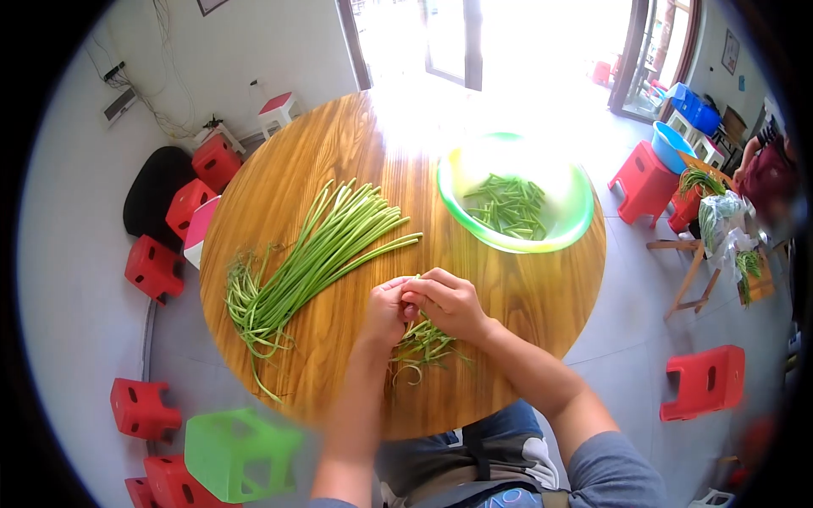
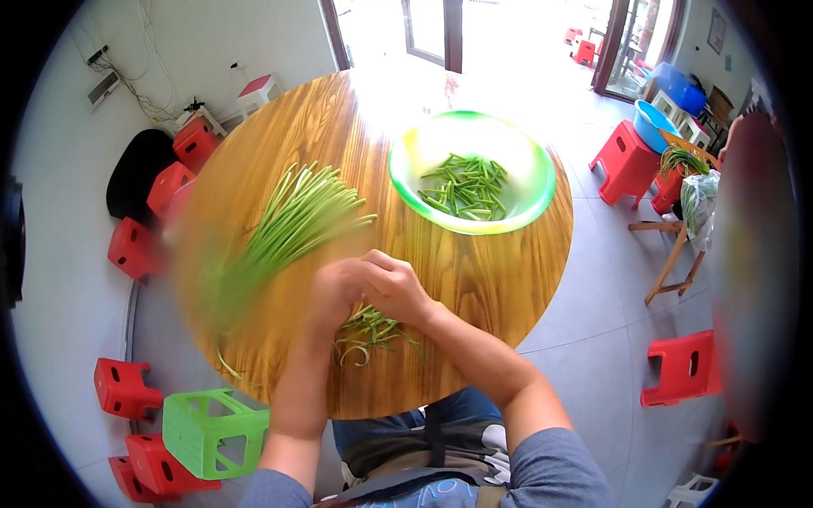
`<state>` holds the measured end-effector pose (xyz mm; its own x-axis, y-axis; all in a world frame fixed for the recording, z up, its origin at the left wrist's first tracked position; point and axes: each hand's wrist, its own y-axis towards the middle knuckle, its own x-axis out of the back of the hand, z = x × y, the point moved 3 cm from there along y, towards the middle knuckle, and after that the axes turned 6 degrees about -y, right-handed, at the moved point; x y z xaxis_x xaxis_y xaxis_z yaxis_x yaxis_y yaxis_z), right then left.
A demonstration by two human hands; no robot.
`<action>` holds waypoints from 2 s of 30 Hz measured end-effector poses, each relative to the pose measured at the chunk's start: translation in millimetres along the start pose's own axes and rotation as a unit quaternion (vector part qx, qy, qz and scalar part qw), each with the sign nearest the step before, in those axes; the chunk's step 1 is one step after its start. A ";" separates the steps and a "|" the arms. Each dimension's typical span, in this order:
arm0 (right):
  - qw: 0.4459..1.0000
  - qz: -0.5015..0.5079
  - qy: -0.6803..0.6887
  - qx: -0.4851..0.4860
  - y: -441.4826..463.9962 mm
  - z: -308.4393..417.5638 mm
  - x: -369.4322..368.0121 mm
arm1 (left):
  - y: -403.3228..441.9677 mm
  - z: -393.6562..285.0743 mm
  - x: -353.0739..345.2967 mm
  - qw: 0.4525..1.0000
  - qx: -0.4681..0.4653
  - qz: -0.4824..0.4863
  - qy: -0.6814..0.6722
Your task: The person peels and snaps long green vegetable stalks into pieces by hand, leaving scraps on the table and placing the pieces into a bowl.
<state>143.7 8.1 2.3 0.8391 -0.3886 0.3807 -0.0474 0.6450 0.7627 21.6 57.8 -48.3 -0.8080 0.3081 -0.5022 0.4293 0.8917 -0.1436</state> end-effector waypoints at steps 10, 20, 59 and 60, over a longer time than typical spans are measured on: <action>0.995 0.004 0.061 -0.079 0.2 -16.9 -0.4 | -16.5 -19.2 -27.1 0.995 0.073 0.035 0.056; 0.750 -0.043 0.484 -0.448 2.1 -38.5 16.6 | -18.4 -46.4 -11.1 0.999 -0.032 0.020 -0.002; 0.887 0.340 0.159 -0.270 8.9 -4.6 11.9 | -10.5 -50.1 0.1 0.989 -0.038 -0.073 -0.125; 0.901 0.312 0.156 -0.259 11.1 -3.2 13.6 | -10.5 -49.0 -0.3 0.990 -0.031 -0.076 -0.117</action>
<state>156.4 12.0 14.2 0.8515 0.3083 0.4242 -0.3721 0.9252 0.0745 -2.4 64.6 -4.8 -0.7429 0.0908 -0.6632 0.2788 0.9427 -0.1832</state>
